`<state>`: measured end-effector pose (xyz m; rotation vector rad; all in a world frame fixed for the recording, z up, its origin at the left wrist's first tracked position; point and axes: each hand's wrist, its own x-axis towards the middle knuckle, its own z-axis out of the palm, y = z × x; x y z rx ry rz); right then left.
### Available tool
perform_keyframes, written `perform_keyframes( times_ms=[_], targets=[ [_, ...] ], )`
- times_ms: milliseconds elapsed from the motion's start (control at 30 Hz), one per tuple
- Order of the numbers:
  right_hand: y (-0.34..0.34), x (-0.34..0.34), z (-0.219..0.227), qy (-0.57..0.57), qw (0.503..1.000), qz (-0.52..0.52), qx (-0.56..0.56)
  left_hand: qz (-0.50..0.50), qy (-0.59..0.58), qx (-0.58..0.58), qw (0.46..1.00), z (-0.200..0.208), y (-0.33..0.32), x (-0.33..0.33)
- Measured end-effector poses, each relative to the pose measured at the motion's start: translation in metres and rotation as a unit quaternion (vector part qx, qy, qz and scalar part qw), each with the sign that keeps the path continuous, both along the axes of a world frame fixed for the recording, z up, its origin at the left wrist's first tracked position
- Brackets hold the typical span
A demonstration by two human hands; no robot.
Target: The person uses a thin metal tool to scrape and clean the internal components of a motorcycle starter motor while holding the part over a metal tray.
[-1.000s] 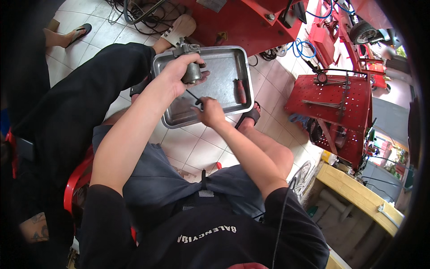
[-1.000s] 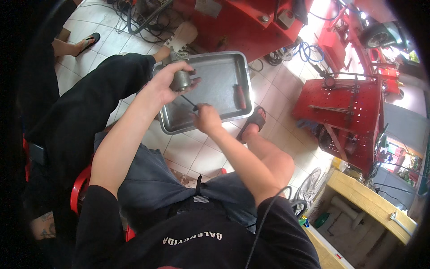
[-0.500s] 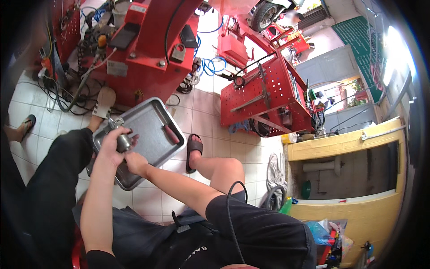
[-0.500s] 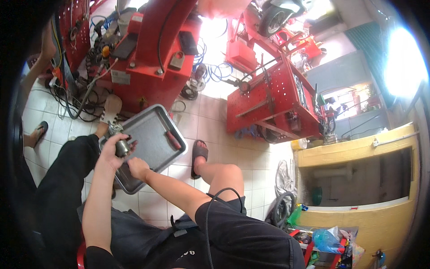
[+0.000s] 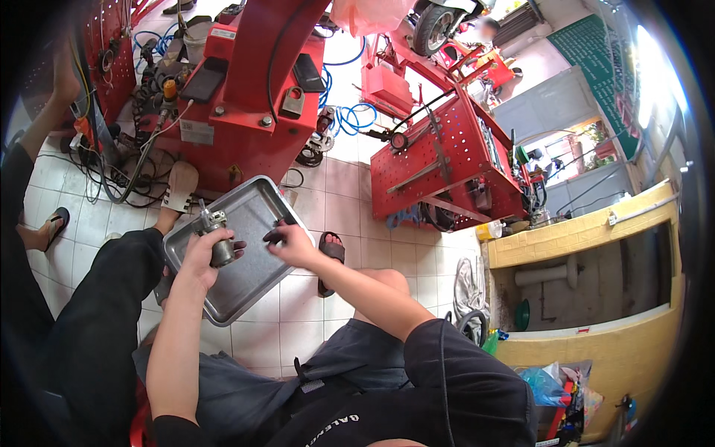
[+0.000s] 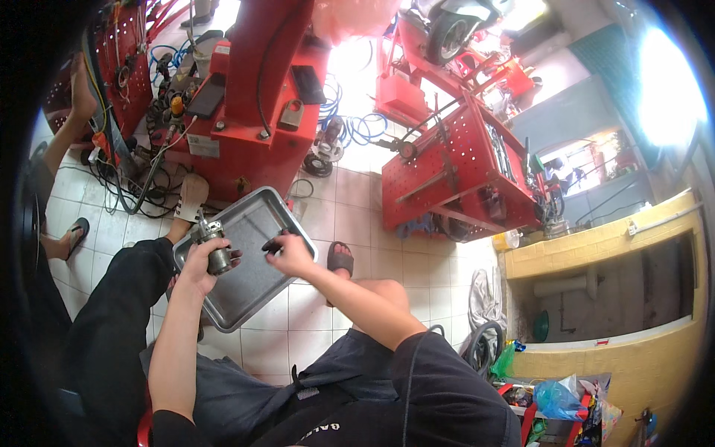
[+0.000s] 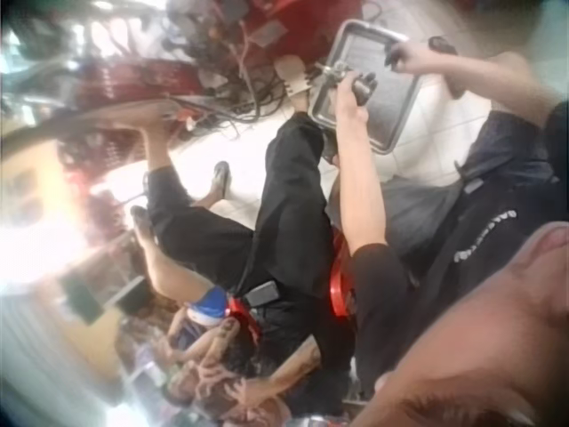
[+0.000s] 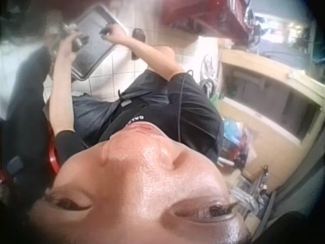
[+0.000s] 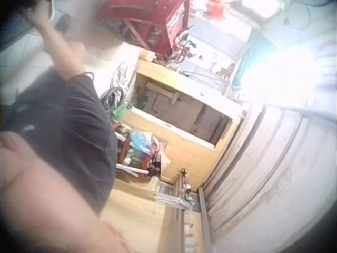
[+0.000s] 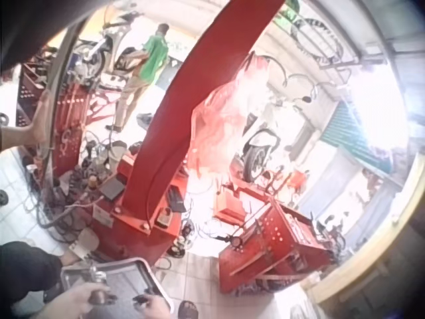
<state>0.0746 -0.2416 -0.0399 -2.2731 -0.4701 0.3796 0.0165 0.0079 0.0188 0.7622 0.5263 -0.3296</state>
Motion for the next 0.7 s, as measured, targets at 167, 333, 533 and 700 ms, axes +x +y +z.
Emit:
perform_keyframes(
  times_ms=[167, 333, 533, 700],
  targets=[
    [-0.002, 0.001, 0.04, 0.131, 0.965, -0.157, 0.166, -0.022, 0.02, -0.067, 0.997, -0.027, 0.009, 0.001],
    [0.015, -0.008, 0.062, 0.103, 0.951, -0.133, 0.261, -0.065, -0.007, -0.045, 0.997, -0.007, -0.011, 0.001],
    [0.031, -0.024, 0.066, 0.076, 0.961, -0.068, 0.258, -0.098, 0.008, -0.045, 0.994, -0.013, -0.017, -0.013],
    [0.024, -0.024, 0.06, 0.044, 0.96, 0.025, 0.275, -0.117, 0.006, -0.05, 0.992, -0.023, -0.028, -0.015]
  ],
)
